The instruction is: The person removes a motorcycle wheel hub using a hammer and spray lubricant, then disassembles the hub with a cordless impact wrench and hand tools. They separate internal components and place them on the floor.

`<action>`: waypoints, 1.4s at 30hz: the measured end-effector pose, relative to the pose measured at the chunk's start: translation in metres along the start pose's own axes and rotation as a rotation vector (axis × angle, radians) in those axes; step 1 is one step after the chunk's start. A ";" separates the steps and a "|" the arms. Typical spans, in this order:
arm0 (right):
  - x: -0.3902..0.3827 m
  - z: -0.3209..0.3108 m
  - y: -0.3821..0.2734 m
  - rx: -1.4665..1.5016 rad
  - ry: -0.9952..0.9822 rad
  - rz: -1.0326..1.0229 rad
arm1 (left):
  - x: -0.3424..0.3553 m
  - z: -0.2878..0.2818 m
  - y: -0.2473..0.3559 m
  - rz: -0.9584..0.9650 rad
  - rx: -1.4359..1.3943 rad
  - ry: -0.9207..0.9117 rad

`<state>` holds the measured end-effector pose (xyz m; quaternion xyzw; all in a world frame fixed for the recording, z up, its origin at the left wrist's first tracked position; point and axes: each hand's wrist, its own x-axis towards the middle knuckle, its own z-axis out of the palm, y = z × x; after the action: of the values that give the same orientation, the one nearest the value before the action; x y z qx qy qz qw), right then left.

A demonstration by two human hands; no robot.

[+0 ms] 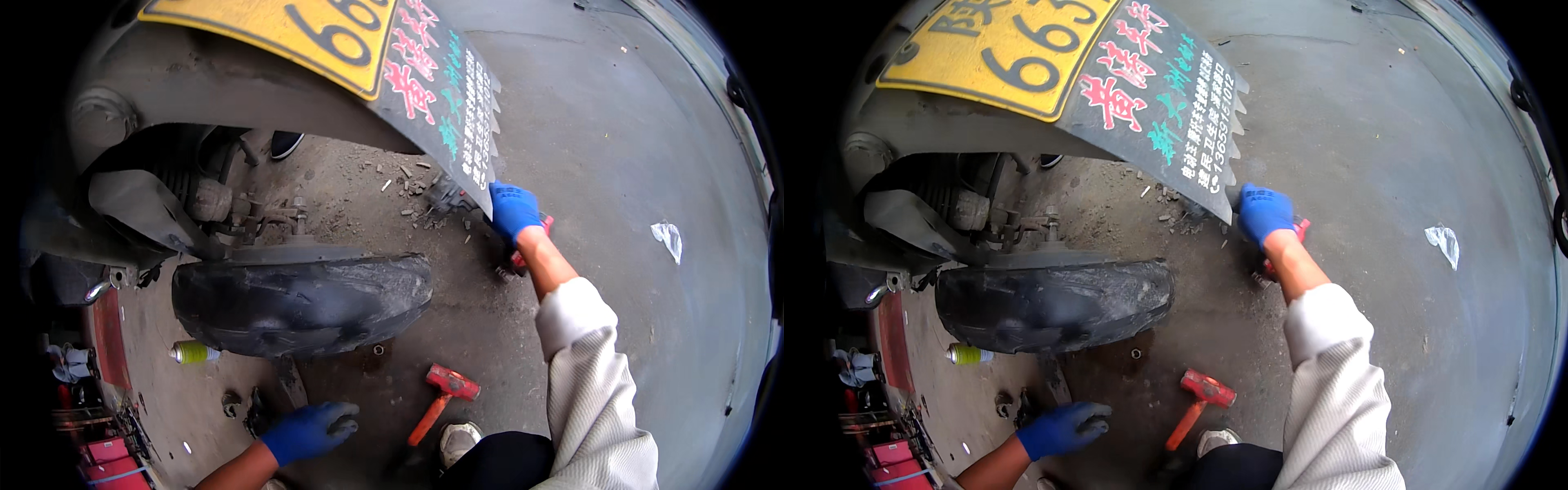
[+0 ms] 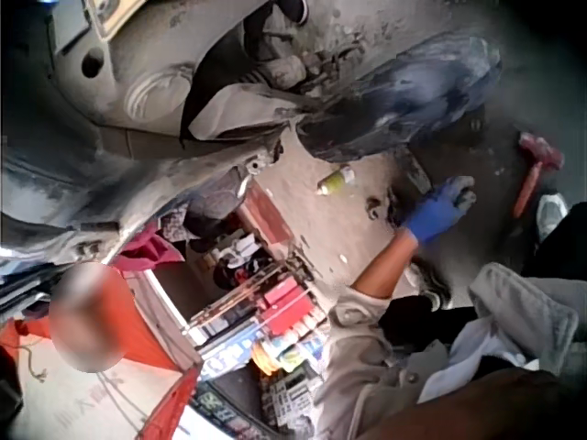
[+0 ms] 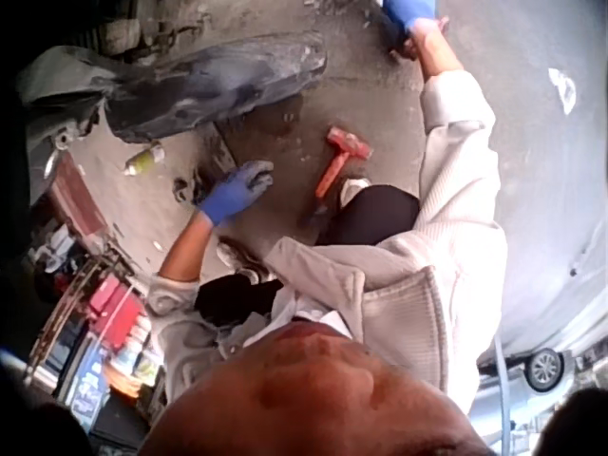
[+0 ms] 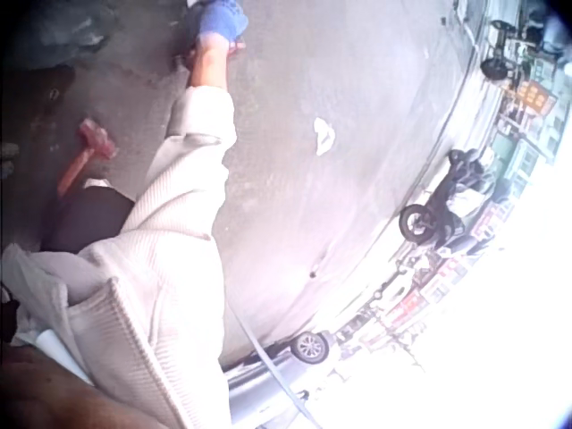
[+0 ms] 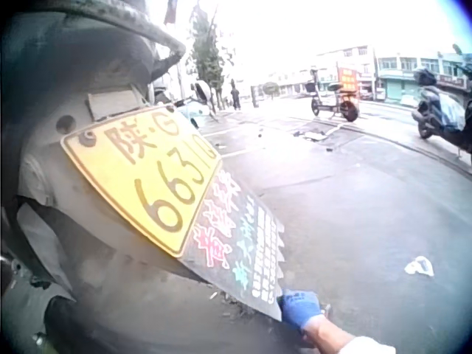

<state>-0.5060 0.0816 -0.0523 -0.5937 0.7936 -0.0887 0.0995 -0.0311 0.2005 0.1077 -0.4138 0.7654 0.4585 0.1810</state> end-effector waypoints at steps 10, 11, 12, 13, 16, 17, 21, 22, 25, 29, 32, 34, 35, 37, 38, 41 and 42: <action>-0.247 -0.095 -0.040 0.171 -0.215 0.149 | 0.085 0.115 0.058 0.265 -0.933 -0.024; -0.260 -0.099 -0.064 0.219 -0.198 0.135 | 0.090 0.129 0.083 0.176 -1.161 0.027; -0.270 -0.111 -0.086 0.250 -0.177 0.125 | 0.097 0.132 0.104 0.170 -1.292 0.050; -0.280 -0.123 -0.106 0.309 -0.225 0.111 | 0.103 0.134 0.123 0.164 -1.419 0.080; -0.276 -0.207 -0.167 0.494 -0.703 0.031 | 0.094 0.107 0.110 0.099 -1.788 0.166; -0.264 -0.227 -0.169 0.288 -0.642 -0.067 | 0.094 0.106 0.083 0.038 -1.781 0.050; -0.195 -0.317 -0.066 -0.637 -0.052 -0.250 | 0.082 0.068 0.058 0.183 -1.409 -0.271; -0.171 -0.330 -0.051 -0.683 -0.028 -0.120 | 0.076 0.045 0.053 0.226 -1.211 -0.340; -0.089 -0.326 0.004 -0.501 0.005 -0.042 | 0.048 0.018 0.045 0.339 -0.588 -0.205; 0.005 -0.271 0.024 -0.312 0.239 0.129 | 0.008 -0.016 -0.036 0.333 -0.205 -0.139; 0.058 -0.247 0.062 -0.187 0.207 0.090 | -0.026 -0.045 -0.045 0.160 0.026 -0.143; 0.112 -0.225 0.075 -0.087 0.175 -0.071 | -0.053 -0.038 -0.059 0.176 0.180 0.016; 0.136 -0.216 0.081 -0.032 0.141 -0.056 | -0.062 -0.036 -0.073 0.135 0.262 -0.067; 0.198 -0.190 0.072 0.091 0.107 -0.107 | -0.053 -0.038 -0.048 -0.006 0.436 -0.165; 0.230 -0.165 0.074 0.152 0.082 -0.140 | -0.042 -0.043 -0.021 -0.088 0.526 -0.222; 0.305 -0.104 0.060 0.241 0.050 -0.332 | -0.010 -0.050 0.017 -0.218 0.422 -0.224; 0.326 -0.082 0.046 0.277 0.042 -0.402 | -0.003 -0.056 0.026 -0.259 0.370 -0.203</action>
<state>-0.6601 -0.2165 -0.0023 -0.7185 0.6415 -0.2269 0.1438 -0.0447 0.1606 0.1529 -0.4199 0.7548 0.3228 0.3869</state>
